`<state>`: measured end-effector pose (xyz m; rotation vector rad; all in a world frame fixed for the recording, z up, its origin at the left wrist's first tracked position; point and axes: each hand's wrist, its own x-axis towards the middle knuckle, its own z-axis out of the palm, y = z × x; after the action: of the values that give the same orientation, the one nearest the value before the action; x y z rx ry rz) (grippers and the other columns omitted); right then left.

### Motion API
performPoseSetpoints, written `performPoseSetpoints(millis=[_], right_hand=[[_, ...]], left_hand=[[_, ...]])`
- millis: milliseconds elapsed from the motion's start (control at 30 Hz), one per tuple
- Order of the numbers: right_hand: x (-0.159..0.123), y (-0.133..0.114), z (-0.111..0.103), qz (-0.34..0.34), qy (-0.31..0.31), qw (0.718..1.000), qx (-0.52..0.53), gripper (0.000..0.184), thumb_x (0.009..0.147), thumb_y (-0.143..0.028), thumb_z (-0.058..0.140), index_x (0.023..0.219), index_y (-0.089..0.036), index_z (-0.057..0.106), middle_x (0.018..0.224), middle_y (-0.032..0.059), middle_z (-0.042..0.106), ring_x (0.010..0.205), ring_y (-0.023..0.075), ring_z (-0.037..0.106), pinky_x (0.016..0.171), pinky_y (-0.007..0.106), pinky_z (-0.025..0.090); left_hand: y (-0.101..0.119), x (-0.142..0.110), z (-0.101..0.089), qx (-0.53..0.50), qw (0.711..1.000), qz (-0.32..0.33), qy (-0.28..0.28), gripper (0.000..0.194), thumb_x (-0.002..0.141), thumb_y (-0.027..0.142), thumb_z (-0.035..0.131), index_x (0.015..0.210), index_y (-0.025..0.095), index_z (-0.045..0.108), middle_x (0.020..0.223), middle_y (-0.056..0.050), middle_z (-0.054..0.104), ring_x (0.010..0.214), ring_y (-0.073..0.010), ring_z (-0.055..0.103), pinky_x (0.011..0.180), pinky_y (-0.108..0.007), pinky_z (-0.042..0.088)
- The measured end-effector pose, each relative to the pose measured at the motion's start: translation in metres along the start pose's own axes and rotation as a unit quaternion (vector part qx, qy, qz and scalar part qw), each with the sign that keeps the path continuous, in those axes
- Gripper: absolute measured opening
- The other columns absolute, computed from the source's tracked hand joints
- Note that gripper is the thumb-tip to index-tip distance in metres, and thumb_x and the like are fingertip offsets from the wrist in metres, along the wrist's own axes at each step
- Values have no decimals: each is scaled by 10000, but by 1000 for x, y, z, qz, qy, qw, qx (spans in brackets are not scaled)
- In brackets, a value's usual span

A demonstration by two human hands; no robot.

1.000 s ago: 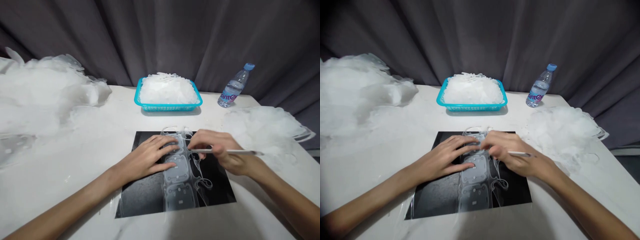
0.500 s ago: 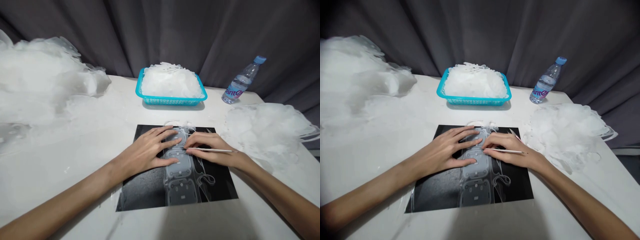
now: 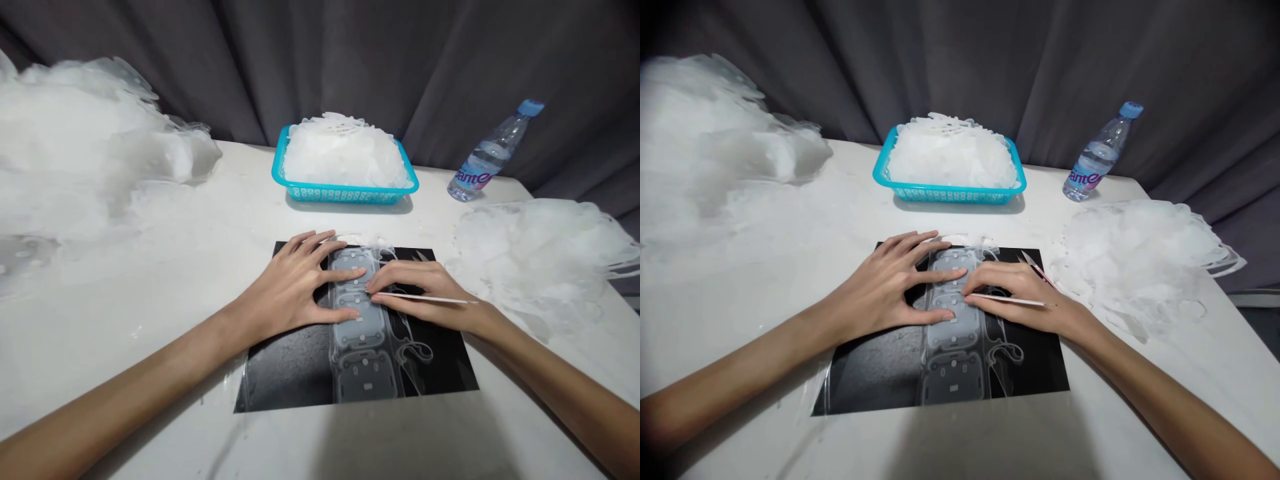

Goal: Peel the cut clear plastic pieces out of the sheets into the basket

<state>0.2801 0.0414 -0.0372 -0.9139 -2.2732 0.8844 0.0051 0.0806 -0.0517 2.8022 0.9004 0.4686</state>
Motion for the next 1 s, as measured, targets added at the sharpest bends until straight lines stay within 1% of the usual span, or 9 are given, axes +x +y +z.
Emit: performPoseSetpoints(millis=[133, 267, 433, 600, 733, 800, 867, 933, 1000], right_hand=[[1, 0, 0, -19, -8, 1000, 6, 136, 1059, -269, 629, 1127, -233, 742, 1114, 40, 792, 1055, 199, 746, 970, 333, 588], [4, -1, 0, -33, -22, 999, 5, 155, 1071, -236, 596, 1145, -217, 731, 1129, 51, 781, 1092, 204, 740, 1005, 338, 581], [5, -2, -1, -49, -28, 998, -6, 147, 1074, -205, 582, 1145, -207, 710, 1134, 61, 774, 1083, 202, 741, 995, 335, 583], [5, 1, 2, -70, -35, 996, -36, 158, 1084, -190, 559, 1185, -206, 679, 1159, 74, 757, 1101, 197, 722, 991, 346, 577], [3, 1, 1, -98, -37, 990, -90, 168, 1090, -175, 531, 1168, -174, 681, 1150, 108, 760, 1088, 216, 729, 934, 352, 585], [1, -2, -6, -93, -47, 987, -120, 177, 1093, -183, 525, 1153, -174, 691, 1156, 112, 764, 1072, 224, 740, 906, 355, 589], [-2, -5, -16, -72, -63, 988, -120, 187, 1096, -194, 522, 1163, -188, 696, 1180, 104, 763, 1061, 219, 746, 897, 350, 593], [-5, -9, -26, -42, -66, 993, -89, 179, 1091, -207, 539, 1171, -209, 699, 1184, 85, 763, 1052, 208, 746, 897, 336, 594], [-6, -12, -31, -22, -53, 997, -53, 156, 1081, -221, 567, 1158, -226, 703, 1164, 67, 765, 1043, 200, 744, 906, 327, 594]], left_hand=[[0, 0, 0, 20, 1000, 15, 8, 622, 916, 736, 652, 1423, 378, 694, 1587, -120, 549, 1539, -382, 417, 1277, -593, 265], [-1, -1, 1, 30, 999, 22, 12, 624, 922, 743, 636, 1429, 383, 688, 1569, -120, 564, 1534, -374, 427, 1277, -589, 265], [-1, 0, 2, 36, 999, 26, 17, 627, 924, 749, 625, 1427, 380, 690, 1555, -122, 577, 1519, -377, 443, 1271, -591, 270], [-2, 0, 2, 33, 999, 27, 20, 627, 927, 747, 623, 1424, 373, 695, 1546, -126, 584, 1506, -383, 457, 1267, -590, 275], [-2, 0, 2, 29, 999, 27, 23, 631, 924, 740, 635, 1432, 370, 690, 1549, -128, 584, 1499, -388, 466, 1270, -590, 270], [-1, 0, 2, 25, 999, 23, 22, 633, 921, 741, 640, 1435, 374, 686, 1556, -120, 581, 1498, -386, 467, 1274, -592, 262], [-1, 1, 2, 19, 999, 17, 19, 627, 917, 737, 651, 1429, 378, 690, 1562, -108, 578, 1497, -384, 467, 1278, -594, 256], [-1, 1, 1, 15, 1000, 15, 18, 627, 910, 737, 660, 1423, 378, 694, 1564, -104, 577, 1497, -382, 468, 1279, -595, 258], [-1, 1, 1, 13, 1000, 17, 17, 637, 903, 747, 660, 1423, 380, 694, 1566, -108, 574, 1498, -380, 466, 1276, -600, 264]])
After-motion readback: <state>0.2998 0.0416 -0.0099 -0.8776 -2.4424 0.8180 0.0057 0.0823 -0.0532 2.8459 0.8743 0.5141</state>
